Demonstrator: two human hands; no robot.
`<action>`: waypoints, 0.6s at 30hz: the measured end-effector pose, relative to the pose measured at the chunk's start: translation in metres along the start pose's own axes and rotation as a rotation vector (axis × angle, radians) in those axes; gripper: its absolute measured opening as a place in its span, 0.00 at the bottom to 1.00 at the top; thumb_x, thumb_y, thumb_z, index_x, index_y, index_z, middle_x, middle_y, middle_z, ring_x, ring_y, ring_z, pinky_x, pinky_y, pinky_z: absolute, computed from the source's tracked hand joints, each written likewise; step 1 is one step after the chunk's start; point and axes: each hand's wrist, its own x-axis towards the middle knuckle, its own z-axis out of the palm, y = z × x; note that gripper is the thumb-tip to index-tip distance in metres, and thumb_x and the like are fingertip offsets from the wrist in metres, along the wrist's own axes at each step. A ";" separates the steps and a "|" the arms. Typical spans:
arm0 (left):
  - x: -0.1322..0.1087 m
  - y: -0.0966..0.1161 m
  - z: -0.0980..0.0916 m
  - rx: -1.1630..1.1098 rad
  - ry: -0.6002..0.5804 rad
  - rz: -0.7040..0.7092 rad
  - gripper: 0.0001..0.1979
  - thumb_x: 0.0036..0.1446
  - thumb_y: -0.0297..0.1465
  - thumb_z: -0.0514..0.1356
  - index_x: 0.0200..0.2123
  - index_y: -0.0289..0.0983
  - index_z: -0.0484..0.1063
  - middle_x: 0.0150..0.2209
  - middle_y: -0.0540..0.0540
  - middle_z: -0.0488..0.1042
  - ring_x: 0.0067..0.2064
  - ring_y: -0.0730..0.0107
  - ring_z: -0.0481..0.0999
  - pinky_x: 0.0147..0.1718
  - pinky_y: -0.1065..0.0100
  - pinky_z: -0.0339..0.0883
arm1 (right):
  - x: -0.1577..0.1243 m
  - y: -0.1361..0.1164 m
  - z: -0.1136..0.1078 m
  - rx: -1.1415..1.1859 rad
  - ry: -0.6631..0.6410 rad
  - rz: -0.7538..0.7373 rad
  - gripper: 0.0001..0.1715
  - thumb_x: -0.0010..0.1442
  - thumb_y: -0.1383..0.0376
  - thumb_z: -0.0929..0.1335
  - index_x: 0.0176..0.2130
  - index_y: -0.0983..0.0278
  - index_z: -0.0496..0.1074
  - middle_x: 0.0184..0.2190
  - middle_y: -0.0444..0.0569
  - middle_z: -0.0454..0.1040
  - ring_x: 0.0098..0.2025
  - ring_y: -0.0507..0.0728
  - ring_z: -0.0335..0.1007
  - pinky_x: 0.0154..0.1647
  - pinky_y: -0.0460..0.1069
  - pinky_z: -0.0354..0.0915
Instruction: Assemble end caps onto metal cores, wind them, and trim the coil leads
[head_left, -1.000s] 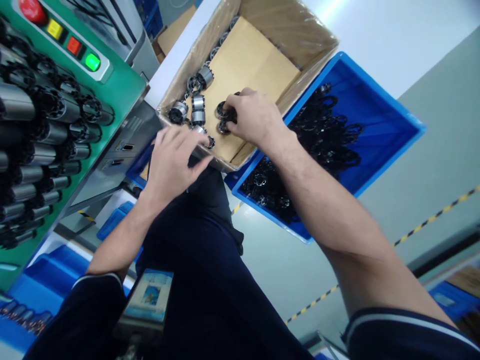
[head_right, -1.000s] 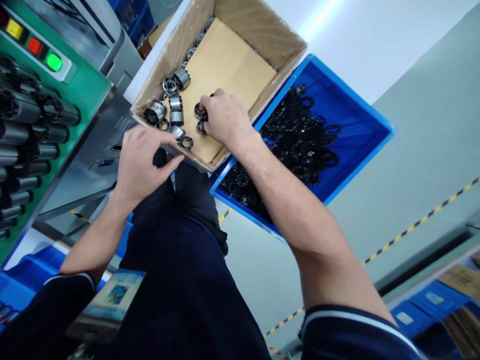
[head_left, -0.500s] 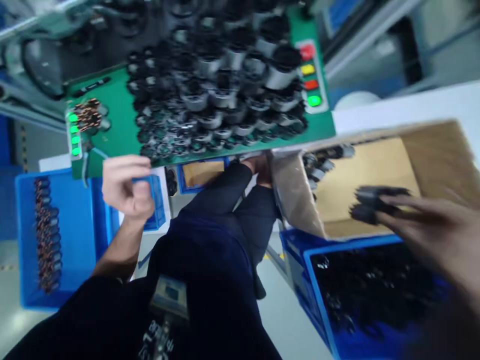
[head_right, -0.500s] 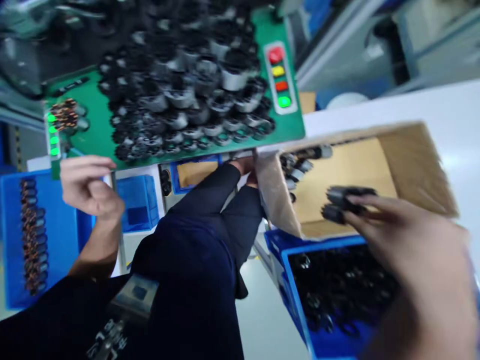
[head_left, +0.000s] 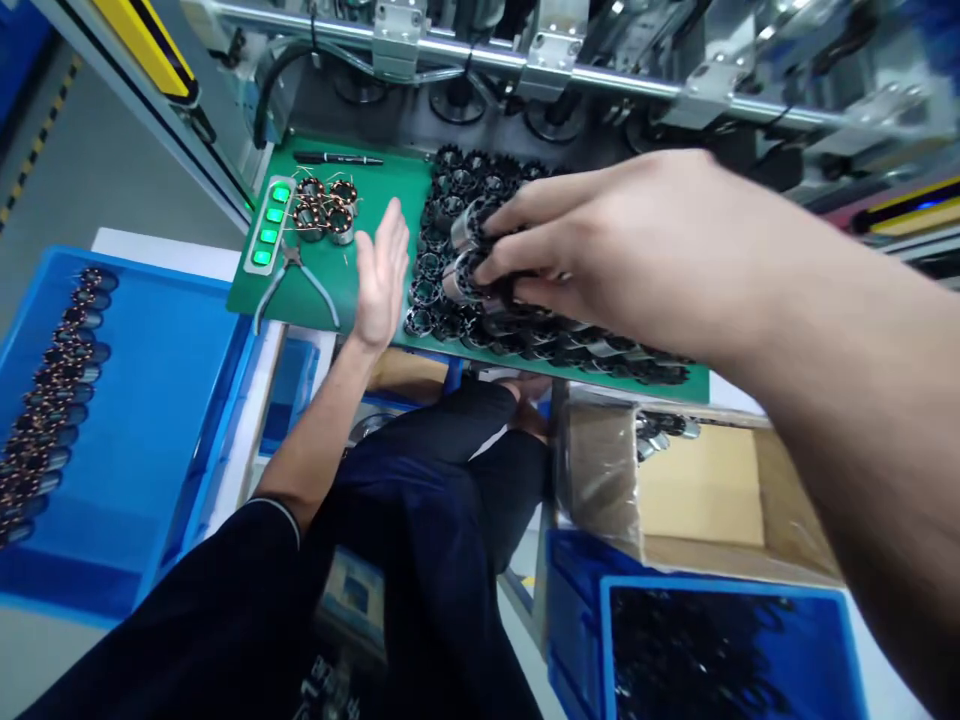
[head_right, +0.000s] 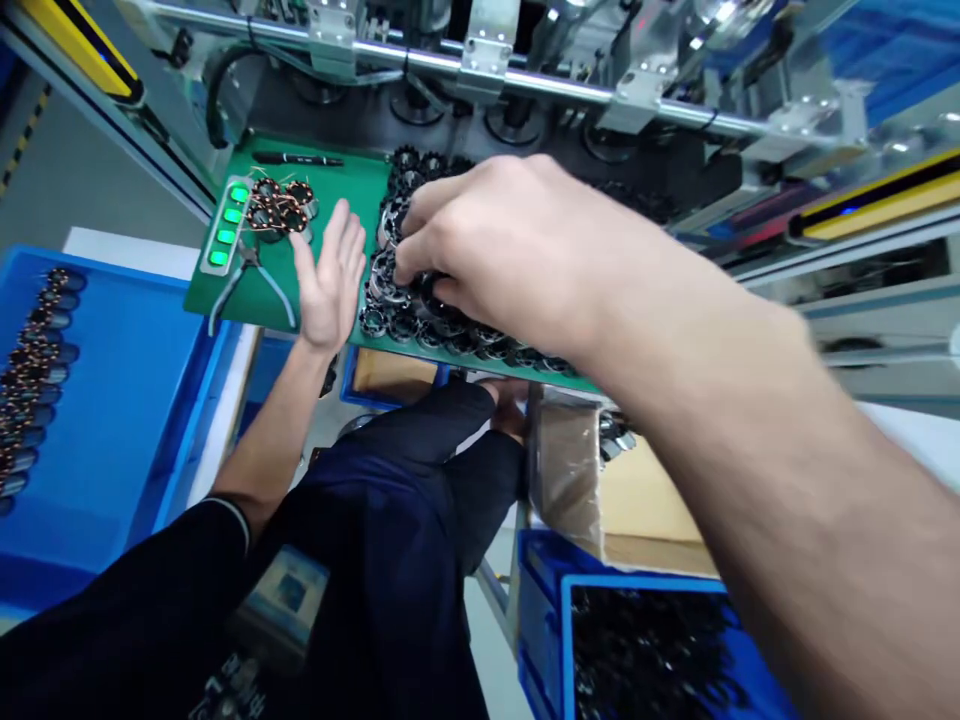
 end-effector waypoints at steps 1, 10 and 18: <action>0.000 -0.001 0.001 -0.006 -0.027 -0.004 0.61 0.76 0.70 0.15 0.97 0.45 0.37 0.97 0.46 0.48 0.98 0.57 0.48 0.96 0.44 0.51 | 0.019 0.006 0.007 -0.103 -0.079 -0.091 0.05 0.77 0.53 0.84 0.51 0.47 0.95 0.56 0.37 0.92 0.56 0.61 0.95 0.63 0.56 0.91; -0.005 -0.018 0.009 0.101 -0.153 0.131 0.54 0.80 0.68 0.15 0.96 0.51 0.35 0.98 0.49 0.37 0.99 0.48 0.35 0.95 0.35 0.38 | 0.057 0.064 0.065 -0.198 -0.230 -0.193 0.05 0.79 0.58 0.83 0.51 0.56 0.94 0.55 0.41 0.93 0.52 0.56 0.93 0.55 0.50 0.86; -0.008 -0.025 0.007 0.122 -0.103 0.293 0.45 0.88 0.66 0.33 0.93 0.53 0.54 0.96 0.48 0.54 0.98 0.51 0.46 0.98 0.44 0.45 | 0.054 0.060 0.075 -0.180 -0.178 -0.140 0.06 0.80 0.62 0.79 0.49 0.53 0.93 0.52 0.38 0.92 0.49 0.56 0.92 0.54 0.52 0.86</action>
